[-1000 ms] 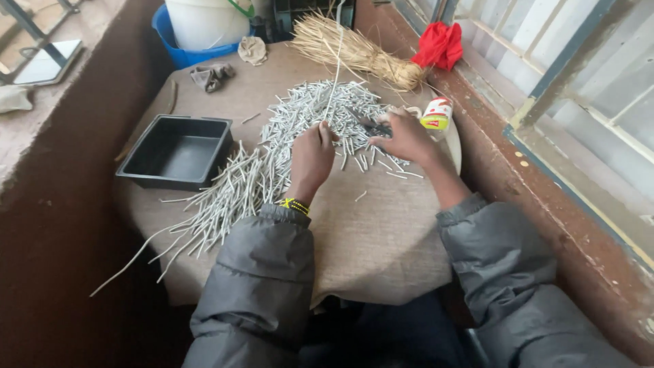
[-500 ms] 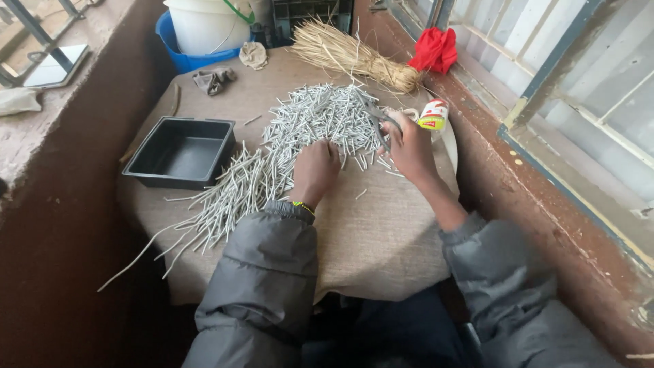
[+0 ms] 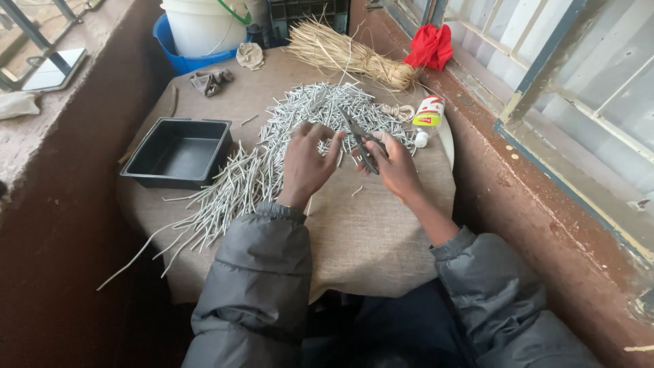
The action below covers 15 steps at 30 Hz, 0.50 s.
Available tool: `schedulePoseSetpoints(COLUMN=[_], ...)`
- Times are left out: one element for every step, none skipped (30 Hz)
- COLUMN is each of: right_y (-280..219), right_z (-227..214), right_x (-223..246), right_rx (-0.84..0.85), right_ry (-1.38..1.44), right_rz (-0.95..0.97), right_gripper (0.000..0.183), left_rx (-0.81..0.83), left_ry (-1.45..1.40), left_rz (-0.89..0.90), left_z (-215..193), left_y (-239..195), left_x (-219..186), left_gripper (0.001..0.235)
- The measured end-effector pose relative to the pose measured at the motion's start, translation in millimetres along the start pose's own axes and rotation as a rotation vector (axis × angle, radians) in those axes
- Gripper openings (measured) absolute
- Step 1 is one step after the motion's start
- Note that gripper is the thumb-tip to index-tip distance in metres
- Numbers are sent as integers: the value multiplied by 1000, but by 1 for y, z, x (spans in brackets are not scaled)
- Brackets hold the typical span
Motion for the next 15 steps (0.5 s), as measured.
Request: schedulePoseSetpoints(right_y=[8,15,22,24,25,25,26,28,30,27,24,20,19,19,19], right_z=[-2,-5,-9,-9,-8,-8,-6,-4,-3,-7,-12,-17,-19,-18,-18], right_x=[-8,-15,-23,-22,-19,-16,-18,-21,-23,-18,-12,-6,-1,-1,0], right_rx=[-1,-30,-60,-60,-83,-106,-104,-77,-52,-51,-58,-64,-63,29,118], right_ry=[0,-34,-71,-72,-78,-85,-84,-15,54,54,76,97,96,192,285], right_rz=[2,-16,-34,-32,-67,-102,-101,-72,-44,-44,-75,-105,-105,-1,103], right_gripper=[27,27,26,26,28,31,31,33,35,35,32,29,29,29,30], left_rx=[1,124,246,246,234,222,222,227,232,231,223,215,213,226,238], left_ry=[-1,-187,-374,-376,-421,-466,-465,-523,-581,-580,-596,-612,-613,-621,-632], left_rz=[-1,-29,-56,-58,-18,21,19,-19,-56,-56,-69,-82,-83,-77,-67], left_z=[-5,0,4,12,19,25,25,27,29,33,36,39,33,28,23], left_y=[-1,-3,-7,-6,-5,-5,-5,-6,-7,-8,-11,-13,-11,-8,-4], left_x=[-12,-22,-36,-32,-30,-29,-26,-22,-19,-11,-2,6,0,-6,-14], left_gripper=[35,42,50,50,43,38,38,34,30,30,29,28,28,27,26])
Point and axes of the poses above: each hand's wrist, its own y-axis towards the middle knuckle, its own z-axis out of the palm, x = y × z, the point moved 6 cm from there along y, towards the middle knuckle, and after that the axes turned 15 degrees about z, right-handed, at the moved point
